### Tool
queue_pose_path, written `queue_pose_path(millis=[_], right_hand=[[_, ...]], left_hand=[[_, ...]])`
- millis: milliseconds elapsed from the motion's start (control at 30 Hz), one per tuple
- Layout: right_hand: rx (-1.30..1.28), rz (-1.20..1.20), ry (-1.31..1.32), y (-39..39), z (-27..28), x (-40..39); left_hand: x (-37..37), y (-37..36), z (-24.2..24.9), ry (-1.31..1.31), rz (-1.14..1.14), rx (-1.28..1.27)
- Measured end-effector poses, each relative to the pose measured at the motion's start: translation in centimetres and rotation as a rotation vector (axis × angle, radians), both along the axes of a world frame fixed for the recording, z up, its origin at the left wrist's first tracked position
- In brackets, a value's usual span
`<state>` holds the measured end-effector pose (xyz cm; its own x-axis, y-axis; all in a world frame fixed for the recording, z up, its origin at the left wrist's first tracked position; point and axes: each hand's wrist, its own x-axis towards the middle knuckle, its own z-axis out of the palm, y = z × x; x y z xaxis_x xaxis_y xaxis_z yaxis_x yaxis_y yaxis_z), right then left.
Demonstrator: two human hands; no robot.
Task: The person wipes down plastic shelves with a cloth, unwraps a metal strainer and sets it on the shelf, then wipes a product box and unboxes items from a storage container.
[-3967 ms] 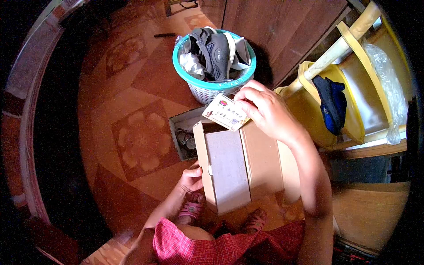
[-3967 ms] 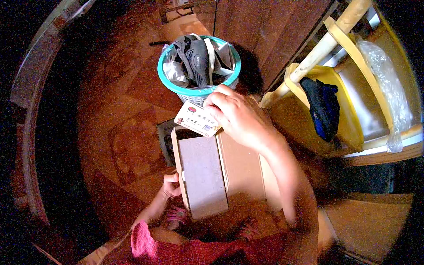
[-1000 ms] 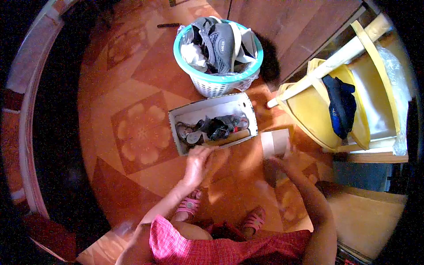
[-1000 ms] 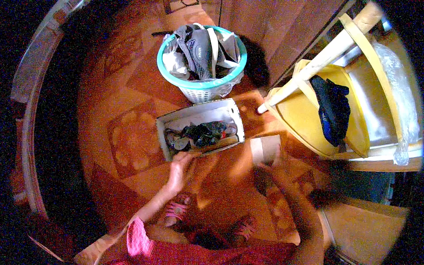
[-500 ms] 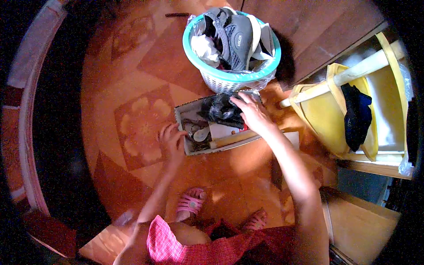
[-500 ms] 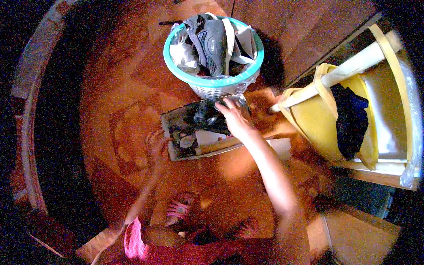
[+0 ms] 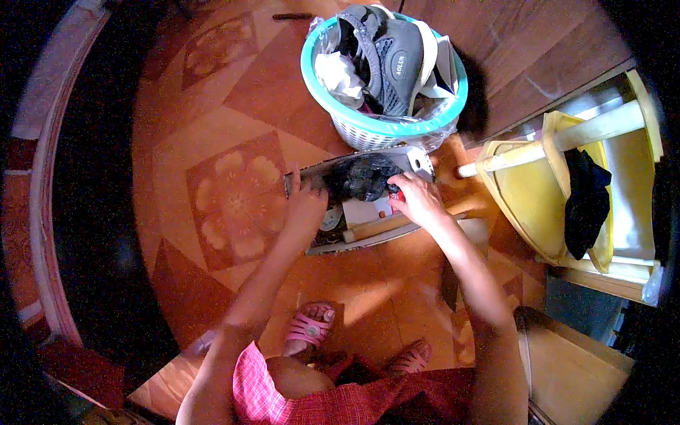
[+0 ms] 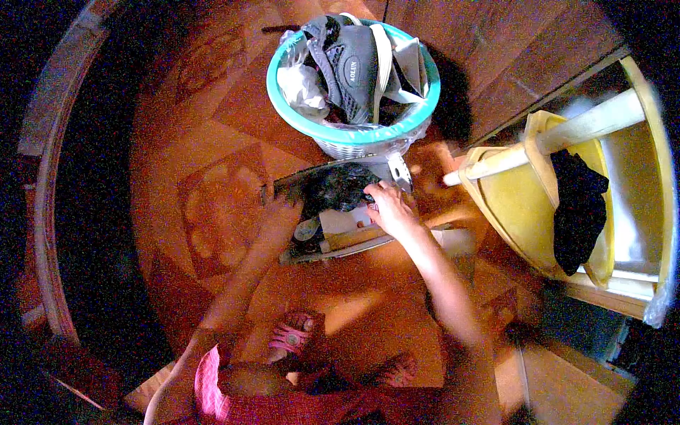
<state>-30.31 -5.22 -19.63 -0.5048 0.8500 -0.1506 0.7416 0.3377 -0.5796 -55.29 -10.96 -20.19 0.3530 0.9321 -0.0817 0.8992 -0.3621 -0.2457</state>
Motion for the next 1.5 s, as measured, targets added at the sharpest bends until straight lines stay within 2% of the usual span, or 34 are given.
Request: queue_pose_path(millis=[33, 100, 167, 233, 300, 333, 400, 433, 500, 567, 633, 833, 967, 1033, 1067, 1100, 1167, 1200, 1233, 1300, 1333, 1367, 1400, 1433, 1467, 1500], right_hand=[[0.002, 0.000, 0.001, 0.0, -0.4, -0.2], [0.045, 0.018, -0.141, 0.2, -1.7, -0.7], [0.059, -0.017, -0.099, 0.6, -2.5, -0.5], [-0.174, -0.129, 0.186, 0.8, -1.9, -0.4], [-0.177, -0.150, 0.458, 1.3, -2.3, 0.0], [-0.306, -0.180, 0.478, 1.6, -2.4, 0.7], [-0.561, -0.227, 0.522, 2.0, -1.9, 2.0], [-0.617, -0.261, 0.493, 2.0, -1.4, 2.6], [-0.633, -0.302, 0.620, 1.6, -0.1, 3.4], [-0.674, -0.342, 0.571, 1.5, 1.5, 4.4], [-0.714, -0.379, 0.647, 1.1, 3.6, 4.8], [-0.715, -0.419, 0.697, 0.6, 3.1, 6.0], [-0.698, -0.579, 0.794, -0.2, 3.5, 5.1], [-0.660, -0.487, 0.760, -0.4, 4.4, 4.6], [-0.585, -0.467, 0.784, -0.6, 4.6, 4.1], [-0.585, -0.467, 0.783, -0.7, 5.3, 3.7], [-0.338, -0.279, 0.591, -1.0, 7.7, 2.9], [-0.109, -0.261, 0.542, -1.3, 8.3, 2.1], [-0.104, -0.259, 0.542, -1.4, 9.2, 1.5], [-0.015, -0.239, 0.547, -1.5, 11.5, 0.6], [-0.025, -0.181, 0.550, -1.5, 12.9, 0.5], [-0.011, -0.179, 0.554, -1.4, 13.6, 0.1], [-0.050, -0.131, 0.777, -1.2, 14.2, -0.4], [-0.091, -0.079, 0.997, -1.3, 14.9, -0.9], [-0.240, -0.098, 1.022, -2.1, 16.4, -1.3], [-0.080, -0.147, 0.846, -2.6, 16.7, -1.9]], left_hand=[[0.3, 0.3, 0.4, 0.001, 0.000, 0.002], [0.7, 0.8, 1.0, 0.074, 0.054, -0.233], [0.0, 1.1, -0.9, 0.000, 0.049, -0.178], [-0.5, 0.9, -0.9, -0.076, 0.044, -0.133], [-1.1, 0.6, -0.4, -0.252, -0.015, 0.021], [-1.4, 0.7, -0.8, -0.253, -0.015, 0.025], [-1.4, 0.7, -0.9, -0.574, 0.113, 0.098], [-1.4, 0.8, -0.3, -0.579, 0.108, 0.099], [-1.2, 0.8, 1.4, -0.942, 0.210, 0.043], [-1.1, 0.9, 2.2, -0.947, 0.181, 0.058], [-0.2, 0.7, 5.1, -1.236, 0.338, -0.096], [-0.1, 1.0, 7.2, -1.579, 0.460, -0.276], [-0.6, 1.1, 5.1, -1.393, 0.278, -0.072], [0.6, 0.4, 6.6, -0.969, 0.235, 0.326], [1.2, -0.2, 7.6, -1.165, 0.248, 0.212], [1.6, -0.2, 8.3, -1.165, 0.249, 0.212], [2.3, -0.2, 9.8, -1.100, -0.054, 0.214], [3.0, 0.1, 11.2, -1.054, -0.093, 0.178], [3.4, 0.6, 12.0, -1.012, -0.128, 0.117], [3.7, 0.9, 13.9, -0.983, -0.077, -0.168], [3.7, 1.2, 14.7, -0.979, -0.084, -0.156], [3.5, 1.4, 15.4, -1.113, -0.067, -0.270], [3.4, 1.5, 16.4, -1.241, -0.051, -0.385], [3.1, 1.5, 17.9, -1.274, 0.065, -0.543], [2.8, 1.5, 18.6, -1.312, 0.045, -0.545], [2.4, 1.4, 19.3, -1.353, 0.019, -0.542]])
